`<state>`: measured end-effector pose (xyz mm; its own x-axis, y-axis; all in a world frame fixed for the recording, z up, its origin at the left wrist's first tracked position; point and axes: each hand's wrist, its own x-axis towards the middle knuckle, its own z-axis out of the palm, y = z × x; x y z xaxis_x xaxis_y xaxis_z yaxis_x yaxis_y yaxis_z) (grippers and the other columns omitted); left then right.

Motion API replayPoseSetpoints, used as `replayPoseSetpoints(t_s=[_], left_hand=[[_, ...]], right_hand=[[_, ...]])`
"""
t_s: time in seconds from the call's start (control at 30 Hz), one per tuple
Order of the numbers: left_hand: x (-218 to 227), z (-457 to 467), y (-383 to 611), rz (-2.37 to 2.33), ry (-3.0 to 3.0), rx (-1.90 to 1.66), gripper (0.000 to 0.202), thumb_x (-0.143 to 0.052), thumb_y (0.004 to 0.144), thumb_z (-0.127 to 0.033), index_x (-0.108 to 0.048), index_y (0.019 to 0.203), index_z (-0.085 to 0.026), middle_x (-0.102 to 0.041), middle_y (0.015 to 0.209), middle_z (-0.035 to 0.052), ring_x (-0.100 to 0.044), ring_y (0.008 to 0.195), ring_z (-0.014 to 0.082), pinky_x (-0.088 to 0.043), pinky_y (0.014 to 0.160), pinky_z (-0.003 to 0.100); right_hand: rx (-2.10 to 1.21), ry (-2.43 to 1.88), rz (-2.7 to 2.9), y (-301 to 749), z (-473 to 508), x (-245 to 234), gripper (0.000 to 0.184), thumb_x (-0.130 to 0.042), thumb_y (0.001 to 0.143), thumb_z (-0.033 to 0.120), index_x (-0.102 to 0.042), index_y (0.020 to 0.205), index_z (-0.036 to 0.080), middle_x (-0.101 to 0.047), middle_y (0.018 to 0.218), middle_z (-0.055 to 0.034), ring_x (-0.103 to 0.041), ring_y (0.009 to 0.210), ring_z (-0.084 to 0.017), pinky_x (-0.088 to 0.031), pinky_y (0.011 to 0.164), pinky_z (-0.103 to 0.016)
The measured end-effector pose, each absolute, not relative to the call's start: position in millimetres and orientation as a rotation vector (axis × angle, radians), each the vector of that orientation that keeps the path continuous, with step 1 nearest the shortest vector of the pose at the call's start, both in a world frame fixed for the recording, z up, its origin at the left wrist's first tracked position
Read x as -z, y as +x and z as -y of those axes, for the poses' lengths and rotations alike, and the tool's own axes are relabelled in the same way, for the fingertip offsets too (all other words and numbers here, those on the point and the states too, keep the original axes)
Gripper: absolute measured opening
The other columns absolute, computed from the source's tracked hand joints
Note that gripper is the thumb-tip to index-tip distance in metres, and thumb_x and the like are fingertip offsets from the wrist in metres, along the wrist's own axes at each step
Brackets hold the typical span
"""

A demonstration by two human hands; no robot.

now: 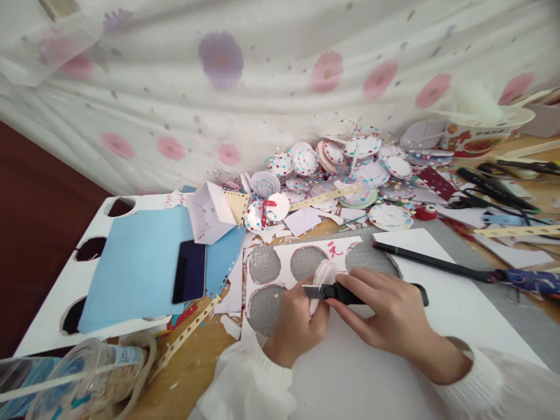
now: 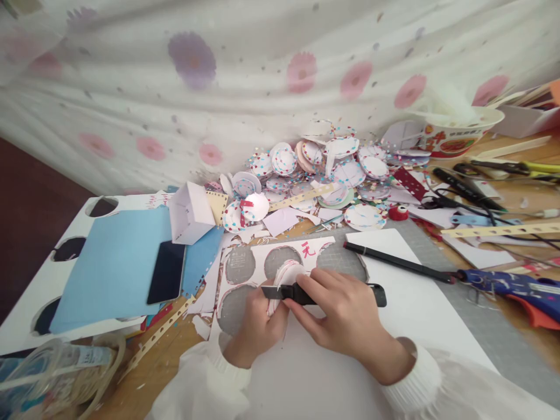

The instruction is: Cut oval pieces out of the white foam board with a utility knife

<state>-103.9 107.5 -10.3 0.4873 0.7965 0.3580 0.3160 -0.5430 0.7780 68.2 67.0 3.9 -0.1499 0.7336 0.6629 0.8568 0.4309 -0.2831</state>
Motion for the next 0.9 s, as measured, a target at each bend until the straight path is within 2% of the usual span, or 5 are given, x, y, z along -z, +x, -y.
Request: replayPoseSetpoints(t_s=[0.17, 0.33, 0.43, 0.63, 0.9], left_hand=[[9.5, -105.1, -107.6, -1.031, 2.043, -0.929, 0.013, -0.051, 0.092, -0.027, -0.057, 0.085, -0.017, -0.061, 0.074, 0.0031, -0.059, 0.068, 0.0163, -0.042, 0.062, 0.025], [5.0, -104.1, -110.0, -1.019, 2.035, -0.889, 0.016, -0.049, 0.095, -0.030, -0.057, 0.088, -0.017, -0.059, 0.077, 0.0027, -0.057, 0.071, 0.0158, -0.042, 0.066, 0.026], [4.6, -104.8, -108.9, -1.009, 1.998, -0.863, 0.018, -0.049, 0.095, -0.033, -0.058, 0.091, -0.018, -0.060, 0.081, 0.0037, -0.057, 0.074, 0.0167, -0.044, 0.070, 0.027], [2.6, -102.8, -106.9, -0.829, 2.000, -0.929, 0.029, -0.050, 0.094, -0.025, -0.052, 0.122, -0.020, -0.062, 0.109, 0.0094, -0.060, 0.100, 0.0221, -0.050, 0.089, 0.033], [-1.5, -104.3, -102.7, -0.648, 2.011, -0.869, 0.043, -0.051, 0.083, -0.023, -0.046, 0.126, -0.019, -0.061, 0.118, 0.0119, -0.061, 0.106, 0.0276, -0.050, 0.093, 0.042]], right_hand=[[0.232, -1.512, 1.809, 91.5, -76.2, 5.2, 0.028, -0.057, 0.092, 0.044, -0.067, 0.094, 0.018, -0.073, 0.077, -0.0043, -0.068, 0.062, -0.017, -0.041, 0.051, -0.026], [0.308, -1.793, 1.570, 107.6, -83.9, 9.9, 0.036, -0.052, 0.093, 0.050, -0.068, 0.094, 0.018, -0.075, 0.077, -0.0052, -0.071, 0.063, -0.021, -0.040, 0.044, -0.025], [0.259, -1.693, 1.670, 96.4, -80.2, 8.4, 0.030, -0.052, 0.094, 0.046, -0.065, 0.094, 0.019, -0.074, 0.079, -0.0042, -0.071, 0.064, -0.019, -0.043, 0.048, -0.025], [0.168, -1.510, 1.765, 79.3, -70.9, 2.4, 0.018, -0.056, 0.094, 0.036, -0.058, 0.097, 0.019, -0.068, 0.077, -0.0023, -0.067, 0.065, -0.015, -0.043, 0.052, -0.023], [0.086, -1.229, 1.971, 69.7, -67.4, -8.5, 0.019, -0.054, 0.094, 0.037, -0.057, 0.099, 0.019, -0.064, 0.074, -0.0032, -0.061, 0.063, -0.018, -0.044, 0.054, -0.028]])
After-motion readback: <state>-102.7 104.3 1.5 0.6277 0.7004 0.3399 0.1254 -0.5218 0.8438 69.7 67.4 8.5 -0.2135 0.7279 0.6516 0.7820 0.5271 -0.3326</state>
